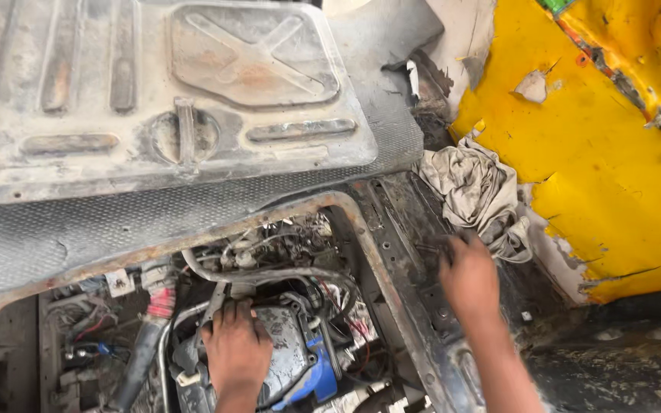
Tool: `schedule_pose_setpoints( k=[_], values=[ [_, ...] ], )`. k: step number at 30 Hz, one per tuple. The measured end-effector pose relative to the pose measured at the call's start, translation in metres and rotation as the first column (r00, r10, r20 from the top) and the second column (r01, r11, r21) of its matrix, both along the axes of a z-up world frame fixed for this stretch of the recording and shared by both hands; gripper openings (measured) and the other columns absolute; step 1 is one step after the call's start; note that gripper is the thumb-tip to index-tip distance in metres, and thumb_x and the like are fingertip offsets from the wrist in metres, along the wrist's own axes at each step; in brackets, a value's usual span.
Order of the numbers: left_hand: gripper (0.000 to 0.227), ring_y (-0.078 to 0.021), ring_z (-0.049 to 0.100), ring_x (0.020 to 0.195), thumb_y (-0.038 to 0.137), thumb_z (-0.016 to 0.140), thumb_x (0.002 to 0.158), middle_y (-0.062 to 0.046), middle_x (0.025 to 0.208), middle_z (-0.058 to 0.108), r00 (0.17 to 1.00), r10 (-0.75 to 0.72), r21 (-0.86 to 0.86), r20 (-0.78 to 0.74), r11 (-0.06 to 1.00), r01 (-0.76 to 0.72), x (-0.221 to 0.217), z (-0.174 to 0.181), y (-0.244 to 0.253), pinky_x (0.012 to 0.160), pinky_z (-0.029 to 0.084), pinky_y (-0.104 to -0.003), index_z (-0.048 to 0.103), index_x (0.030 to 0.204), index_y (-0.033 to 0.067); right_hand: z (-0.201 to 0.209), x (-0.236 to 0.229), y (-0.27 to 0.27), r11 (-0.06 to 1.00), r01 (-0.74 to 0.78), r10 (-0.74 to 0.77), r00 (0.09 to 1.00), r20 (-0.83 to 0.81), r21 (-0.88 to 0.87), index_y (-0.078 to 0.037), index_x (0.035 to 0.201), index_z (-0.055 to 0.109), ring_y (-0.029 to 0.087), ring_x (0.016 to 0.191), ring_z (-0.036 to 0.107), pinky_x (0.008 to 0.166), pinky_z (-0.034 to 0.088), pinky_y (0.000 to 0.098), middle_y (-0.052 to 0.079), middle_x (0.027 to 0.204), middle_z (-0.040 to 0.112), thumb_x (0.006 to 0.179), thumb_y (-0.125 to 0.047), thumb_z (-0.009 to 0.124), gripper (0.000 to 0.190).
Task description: The person works on a vehicle engine from an overhead perspective, manipulating hoses and components within the engine bay. They use a wrench to tighten a bolt on a silver component and handle various hoses and wires with their hands.
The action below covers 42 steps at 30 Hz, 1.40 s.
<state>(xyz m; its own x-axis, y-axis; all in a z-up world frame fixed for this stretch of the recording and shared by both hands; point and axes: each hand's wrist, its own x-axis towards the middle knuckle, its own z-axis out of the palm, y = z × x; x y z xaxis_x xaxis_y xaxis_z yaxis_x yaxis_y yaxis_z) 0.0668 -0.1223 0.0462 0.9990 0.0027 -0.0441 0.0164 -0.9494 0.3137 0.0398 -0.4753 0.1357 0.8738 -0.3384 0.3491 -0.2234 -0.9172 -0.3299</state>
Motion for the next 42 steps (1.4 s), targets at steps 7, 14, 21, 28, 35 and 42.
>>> schedule_pose_setpoints(
  k=[7,14,21,28,35,42],
  values=[
    [0.036,-0.027,0.056,0.121,0.023,0.054,0.087,-0.006,0.124,0.066,0.998,-0.011,-0.007,0.068,1.0,0.011,0.003,-0.003,0.0,0.104,0.039,-0.05,0.065,0.12,0.0133,-0.016,0.017,-0.026,0.978,-0.063,0.005,0.96,-0.28,-0.198,-0.009,0.102,0.073,0.041,0.089,0.068,0.079,0.055,0.0495,0.019,0.108,0.065,0.086,-0.023,0.071,0.022],
    [0.044,-0.027,0.053,0.124,0.02,0.056,0.083,-0.01,0.13,0.062,0.999,-0.032,-0.008,-0.018,0.999,0.032,0.004,0.006,-0.001,0.106,0.037,-0.047,0.062,0.125,0.0098,-0.006,0.007,-0.008,0.964,-0.105,0.088,0.993,-0.082,-0.244,-0.011,0.103,0.074,0.037,0.094,0.069,0.078,0.056,0.0464,0.01,0.114,0.068,0.087,-0.023,0.07,0.021],
    [0.041,-0.0276,0.052,0.125,0.021,0.055,0.086,-0.01,0.132,0.06,0.995,-0.011,-0.008,-0.1,1.0,0.01,0.006,0.015,-0.004,0.108,0.036,-0.047,0.062,0.125,0.01,0.007,-0.014,0.003,0.999,-0.008,0.012,0.996,0.088,-0.045,-0.005,0.114,0.07,0.031,0.102,0.07,0.089,0.056,0.0386,0.013,0.119,0.07,0.091,-0.01,0.073,0.023],
    [0.044,-0.0287,0.052,0.125,0.021,0.056,0.084,-0.011,0.133,0.06,0.996,-0.045,0.024,-0.072,0.999,0.047,0.003,0.011,-0.004,0.107,0.036,-0.049,0.061,0.126,0.0084,-0.022,-0.012,0.09,0.755,-0.191,0.184,0.98,0.077,0.628,-0.009,0.106,0.076,0.014,0.09,0.073,0.081,0.059,0.0252,0.008,0.102,0.075,0.081,-0.001,0.072,0.027],
    [0.047,-0.0315,0.05,0.127,0.023,0.057,0.082,-0.013,0.134,0.058,0.996,-0.043,0.054,-0.074,0.997,0.047,0.006,0.008,-0.005,0.106,0.036,-0.052,0.06,0.127,0.0085,-0.113,0.048,0.153,0.556,-0.041,0.234,0.966,-0.109,0.83,-0.002,0.1,0.077,0.016,0.083,0.076,0.075,0.059,0.0293,0.011,0.092,0.081,0.083,-0.005,0.077,0.017],
    [0.046,-0.031,0.048,0.129,0.023,0.056,0.085,-0.012,0.136,0.056,0.985,-0.044,0.026,-0.167,0.998,0.049,0.007,0.013,-0.004,0.108,0.034,-0.051,0.056,0.129,0.0092,-0.136,0.045,0.151,0.56,-0.048,0.278,0.951,-0.133,0.827,-0.002,0.098,0.079,0.015,0.08,0.076,0.073,0.058,0.0285,0.01,0.09,0.08,0.08,-0.003,0.079,0.018]
  ],
)
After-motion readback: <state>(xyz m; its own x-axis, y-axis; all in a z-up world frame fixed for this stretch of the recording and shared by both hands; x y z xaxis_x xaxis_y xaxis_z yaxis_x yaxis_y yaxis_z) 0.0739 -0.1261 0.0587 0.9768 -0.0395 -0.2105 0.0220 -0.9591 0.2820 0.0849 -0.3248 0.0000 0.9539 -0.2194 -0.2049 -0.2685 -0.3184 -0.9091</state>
